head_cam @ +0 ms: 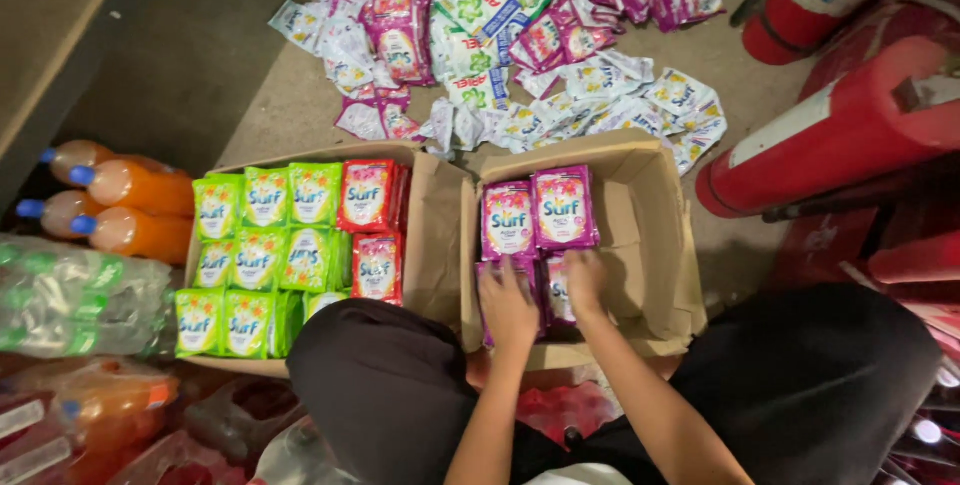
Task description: Organizing and packing various brands of laundry detergent sachets into cardboard boxes while sitting on the floor.
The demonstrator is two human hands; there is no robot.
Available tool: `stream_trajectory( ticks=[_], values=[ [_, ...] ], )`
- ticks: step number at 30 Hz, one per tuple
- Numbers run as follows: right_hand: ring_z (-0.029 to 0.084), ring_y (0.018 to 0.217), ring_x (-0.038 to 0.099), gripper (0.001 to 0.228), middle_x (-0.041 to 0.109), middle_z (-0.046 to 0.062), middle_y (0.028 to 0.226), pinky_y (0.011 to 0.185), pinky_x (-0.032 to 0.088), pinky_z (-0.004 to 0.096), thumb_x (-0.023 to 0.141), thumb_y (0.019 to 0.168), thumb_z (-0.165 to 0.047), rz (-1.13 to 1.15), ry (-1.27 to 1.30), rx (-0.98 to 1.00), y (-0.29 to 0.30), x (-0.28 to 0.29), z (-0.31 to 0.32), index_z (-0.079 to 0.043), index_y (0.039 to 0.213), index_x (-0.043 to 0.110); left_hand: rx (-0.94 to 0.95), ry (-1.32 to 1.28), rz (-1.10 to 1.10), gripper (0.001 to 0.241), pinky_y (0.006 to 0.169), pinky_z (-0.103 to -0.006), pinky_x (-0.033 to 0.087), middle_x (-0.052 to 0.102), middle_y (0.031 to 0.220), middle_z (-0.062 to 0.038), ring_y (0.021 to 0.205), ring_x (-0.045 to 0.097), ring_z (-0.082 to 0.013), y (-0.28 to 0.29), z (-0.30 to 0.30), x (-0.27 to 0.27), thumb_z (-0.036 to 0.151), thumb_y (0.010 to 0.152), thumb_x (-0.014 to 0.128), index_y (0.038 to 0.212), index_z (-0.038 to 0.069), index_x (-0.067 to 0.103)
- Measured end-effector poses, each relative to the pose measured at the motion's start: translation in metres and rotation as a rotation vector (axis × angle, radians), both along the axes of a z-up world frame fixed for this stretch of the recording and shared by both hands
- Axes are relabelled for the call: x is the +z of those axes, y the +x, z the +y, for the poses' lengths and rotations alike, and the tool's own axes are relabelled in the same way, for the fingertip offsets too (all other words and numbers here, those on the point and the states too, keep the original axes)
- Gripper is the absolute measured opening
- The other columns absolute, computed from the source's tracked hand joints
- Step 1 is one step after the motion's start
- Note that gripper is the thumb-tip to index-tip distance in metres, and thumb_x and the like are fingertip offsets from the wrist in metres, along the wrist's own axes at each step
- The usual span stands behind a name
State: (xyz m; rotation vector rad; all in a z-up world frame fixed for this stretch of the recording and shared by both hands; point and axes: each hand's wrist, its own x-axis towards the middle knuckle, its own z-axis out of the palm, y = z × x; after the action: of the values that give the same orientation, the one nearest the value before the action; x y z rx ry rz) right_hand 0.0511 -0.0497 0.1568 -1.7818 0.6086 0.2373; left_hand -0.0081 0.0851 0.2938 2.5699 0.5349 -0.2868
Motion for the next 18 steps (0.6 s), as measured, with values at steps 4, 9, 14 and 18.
stream_trajectory(
  ticks=[4, 9, 14, 18],
  values=[
    [0.031, 0.095, 0.068, 0.028, 0.073, 0.019, 0.101, 0.091, 0.051, 0.043, 0.068, 0.093, -0.020, -0.213, -0.229, -0.158, 0.032, 0.040, -0.025, 0.001, 0.110, 0.067, 0.084, -0.181, -0.383, 0.072, 0.121, -0.0543, 0.034, 0.039, 0.154, -0.027, 0.142, 0.039, -0.0464, 0.043, 0.011, 0.001, 0.005, 0.087, 0.067, 0.155, 0.008, 0.043],
    [0.044, 0.137, 0.039, 0.055, 0.045, 0.025, 0.147, 0.117, 0.030, 0.055, 0.068, 0.093, -0.020, -0.546, -0.589, 0.264, 0.067, 0.041, -0.012, -0.007, 0.145, 0.054, -0.373, -0.111, -0.315, 0.087, 0.119, -0.0555, 0.023, 0.019, 0.165, -0.028, 0.152, 0.020, -0.0460, 0.098, 0.023, -0.008, 0.014, 0.085, 0.070, 0.160, 0.012, 0.027],
    [0.042, 0.152, 0.018, 0.062, 0.021, 0.021, 0.166, 0.120, 0.014, 0.062, 0.057, 0.097, -0.031, -0.402, -0.785, 0.636, 0.081, 0.089, 0.014, -0.016, 0.155, 0.041, -0.541, 0.133, -0.100, 0.071, 0.122, -0.0589, 0.015, 0.015, 0.169, -0.014, 0.156, 0.014, -0.0368, 0.114, 0.037, -0.063, 0.031, 0.100, 0.051, 0.163, 0.021, 0.019],
    [0.038, 0.155, 0.012, 0.067, 0.013, 0.017, 0.169, 0.121, 0.010, 0.063, 0.049, 0.100, -0.039, -0.308, -0.913, 0.842, 0.083, 0.092, 0.021, -0.020, 0.161, 0.029, -0.400, 0.172, -0.265, 0.065, 0.122, -0.0609, 0.013, 0.019, 0.170, -0.014, 0.156, 0.013, -0.0368, 0.109, 0.034, -0.081, 0.037, 0.103, 0.045, 0.163, 0.017, 0.025]
  ],
)
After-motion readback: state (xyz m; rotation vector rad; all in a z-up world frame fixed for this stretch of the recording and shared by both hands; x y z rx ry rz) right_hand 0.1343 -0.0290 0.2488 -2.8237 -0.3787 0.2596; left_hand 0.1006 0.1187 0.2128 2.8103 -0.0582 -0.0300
